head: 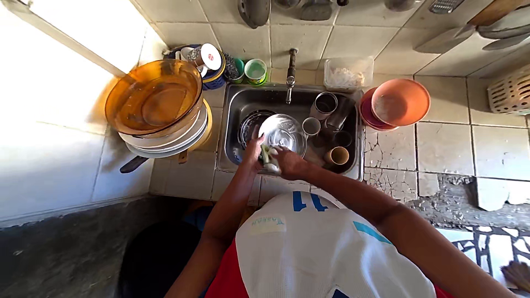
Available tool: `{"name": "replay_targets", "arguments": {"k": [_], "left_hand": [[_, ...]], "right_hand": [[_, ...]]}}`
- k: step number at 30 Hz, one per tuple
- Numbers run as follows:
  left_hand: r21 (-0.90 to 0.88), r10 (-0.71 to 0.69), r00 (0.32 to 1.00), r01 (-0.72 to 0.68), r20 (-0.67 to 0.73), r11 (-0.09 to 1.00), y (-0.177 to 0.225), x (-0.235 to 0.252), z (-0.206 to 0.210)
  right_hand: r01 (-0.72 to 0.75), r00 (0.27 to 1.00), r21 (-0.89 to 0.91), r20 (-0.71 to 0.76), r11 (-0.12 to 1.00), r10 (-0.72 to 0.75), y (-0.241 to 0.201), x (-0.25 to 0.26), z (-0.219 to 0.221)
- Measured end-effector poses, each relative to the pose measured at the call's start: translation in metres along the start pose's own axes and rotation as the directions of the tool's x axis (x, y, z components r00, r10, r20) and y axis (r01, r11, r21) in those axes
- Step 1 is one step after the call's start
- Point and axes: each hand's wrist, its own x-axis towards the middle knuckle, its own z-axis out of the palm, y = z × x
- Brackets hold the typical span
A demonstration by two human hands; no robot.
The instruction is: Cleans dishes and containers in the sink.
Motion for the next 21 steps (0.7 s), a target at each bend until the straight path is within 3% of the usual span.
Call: {"name": "replay_targets", "arguments": {"k": [2, 6, 9, 13, 15, 17, 19, 21], "left_hand": [[-0.029, -0.022, 0.996, 0.020, -0.082, 0.999, -0.011, 0.007, 0.004], [-0.198, -0.089, 0.994, 0.076, -0.060, 0.977, -0.038, 0.005, 0.020], [-0.136, -0.077, 0.994, 0.066, -0.076, 0.988, -0.051, 0.005, 0.024], [-0.025, -0.064, 0.989, 0.061, -0.134, 0.998, -0.041, 0.004, 0.023], [-0.007, -0.093, 0.982, 0.093, -0.162, 0.996, -0.028, 0.010, 0.017], [-0.025, -0.112, 0.977, 0.109, -0.180, 0.994, -0.019, 0.021, 0.008], [-0.050, -0.098, 0.977, 0.090, -0.191, 0.995, -0.013, 0.034, -0.002], [-0.093, -0.086, 0.980, 0.070, -0.180, 0.993, -0.010, 0.047, -0.007]], "right_hand": [[-0.048, 0.999, 0.014, 0.011, 0.999, 0.048, -0.001, 0.001, 0.003], [-0.244, 0.966, -0.050, -0.096, 0.968, 0.239, 0.017, 0.014, 0.000], [-0.393, 0.898, 0.006, -0.212, 0.920, 0.385, 0.060, 0.021, -0.009], [-0.435, 0.856, 0.040, -0.292, 0.900, 0.427, 0.085, -0.015, -0.047], [-0.463, 0.755, 0.098, -0.478, 0.881, 0.449, 0.093, -0.048, -0.087], [-0.553, 0.586, 0.091, -0.664, 0.828, 0.465, 0.120, -0.080, -0.123], [-0.687, 0.449, 0.108, -0.714, 0.718, 0.537, 0.162, -0.105, -0.148], [-0.775, 0.383, 0.132, -0.679, 0.618, 0.626, 0.198, -0.120, -0.161]]}}
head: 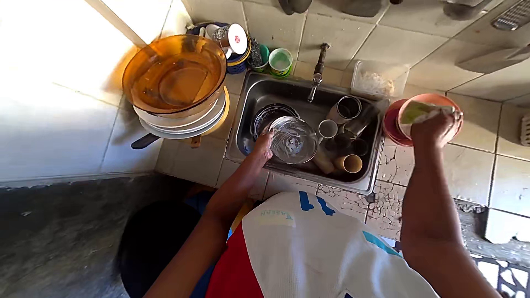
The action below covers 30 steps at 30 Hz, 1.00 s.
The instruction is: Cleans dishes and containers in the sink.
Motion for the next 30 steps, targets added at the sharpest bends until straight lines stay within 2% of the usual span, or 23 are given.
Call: {"name": "replay_targets", "arguments": {"k": [2, 4, 7, 9, 11, 13, 16, 17, 19, 21, 24, 27, 30], "left_hand": [[-0.041, -0.002, 1.000, 0.003, 0.010, 0.999, 0.002, 0.015, 0.001], [-0.054, -0.013, 1.000, 0.013, 0.002, 0.998, 0.006, 0.030, 0.006], [-0.050, -0.014, 1.000, 0.015, 0.023, 0.999, 0.008, 0.046, 0.019], [-0.048, -0.004, 0.999, 0.006, 0.050, 0.999, 0.009, 0.056, 0.029], [-0.056, 0.015, 0.998, -0.011, 0.064, 0.998, 0.008, 0.064, 0.037], [-0.075, 0.013, 0.997, -0.007, 0.079, 0.997, 0.008, 0.069, 0.043], [-0.080, -0.010, 0.997, 0.016, 0.077, 0.997, 0.008, 0.077, 0.047], [-0.082, -0.023, 0.997, 0.029, 0.077, 0.996, 0.007, 0.079, 0.048], [-0.088, -0.043, 0.995, 0.052, 0.095, 0.995, 0.005, 0.082, 0.050], [-0.092, -0.057, 0.992, 0.068, 0.115, 0.993, 0.006, 0.084, 0.054], [-0.088, -0.087, 0.985, 0.101, 0.148, 0.991, 0.005, 0.094, 0.059], [-0.064, -0.100, 0.972, 0.116, 0.214, 0.991, 0.001, 0.104, 0.059], [-0.024, -0.102, 0.959, 0.112, 0.264, 0.993, -0.002, 0.113, 0.057]], "right_hand": [[-0.032, 0.998, -0.072, 0.043, 0.997, 0.035, 0.007, 0.013, 0.003], [0.007, 0.999, -0.056, 0.036, 0.998, -0.005, -0.023, 0.013, 0.005], [0.087, 0.987, -0.001, 0.133, 0.996, -0.086, -0.111, 0.000, 0.017], [0.122, 0.946, 0.034, 0.299, 0.992, -0.127, -0.178, -0.005, 0.032], [0.140, 0.903, 0.009, 0.409, 0.990, -0.131, -0.235, -0.004, 0.053], [0.092, 0.895, -0.009, 0.439, 0.996, -0.078, -0.271, 0.002, 0.072], [0.037, 0.923, -0.029, 0.385, 0.999, -0.023, -0.287, 0.014, 0.092], [0.072, 0.924, -0.040, 0.379, 0.997, -0.052, -0.285, 0.017, 0.095], [0.240, 0.894, -0.060, 0.404, 0.969, -0.196, -0.275, 0.024, 0.094], [0.446, 0.814, -0.087, 0.454, 0.891, -0.363, -0.264, 0.036, 0.092], [0.708, 0.619, -0.092, 0.557, 0.700, -0.553, -0.255, 0.060, 0.087], [0.912, 0.342, -0.026, 0.599, 0.410, -0.724, -0.243, 0.085, 0.089], [0.991, 0.029, 0.075, 0.696, 0.113, -0.717, -0.251, 0.112, 0.088]]}}
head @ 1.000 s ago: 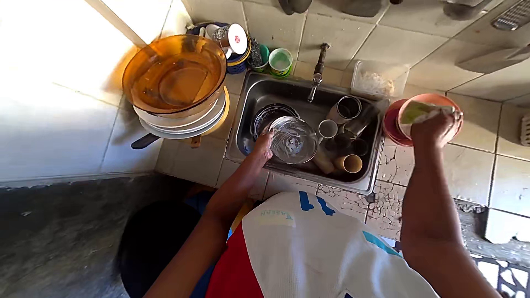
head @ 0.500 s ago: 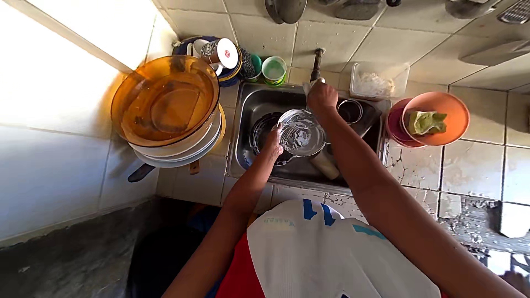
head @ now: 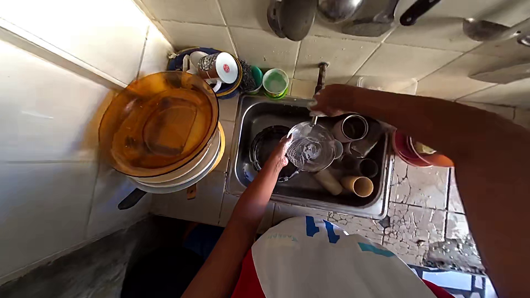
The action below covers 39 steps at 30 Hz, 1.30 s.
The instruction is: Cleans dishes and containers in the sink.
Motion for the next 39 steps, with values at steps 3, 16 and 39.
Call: {"name": "replay_targets", "arguments": {"k": [3, 16, 39], "left_hand": [[-0.006, -0.014, 1.000, 0.014, -0.007, 1.000, -0.003, 0.009, 0.002], [-0.157, 0.182, 0.976, -0.162, 0.121, 0.974, -0.012, -0.004, -0.009], [-0.173, 0.218, 0.958, -0.187, 0.185, 0.967, -0.008, -0.008, -0.011]], "right_hand": [[0.127, 0.992, -0.059, 0.022, 0.990, -0.126, 0.007, 0.004, -0.007], [-0.587, 0.632, 0.703, 0.089, 0.401, 0.770, -0.172, 0.024, 0.139], [-0.462, 0.597, 0.622, -0.310, 0.633, 0.740, -0.140, 0.042, 0.145]]}}
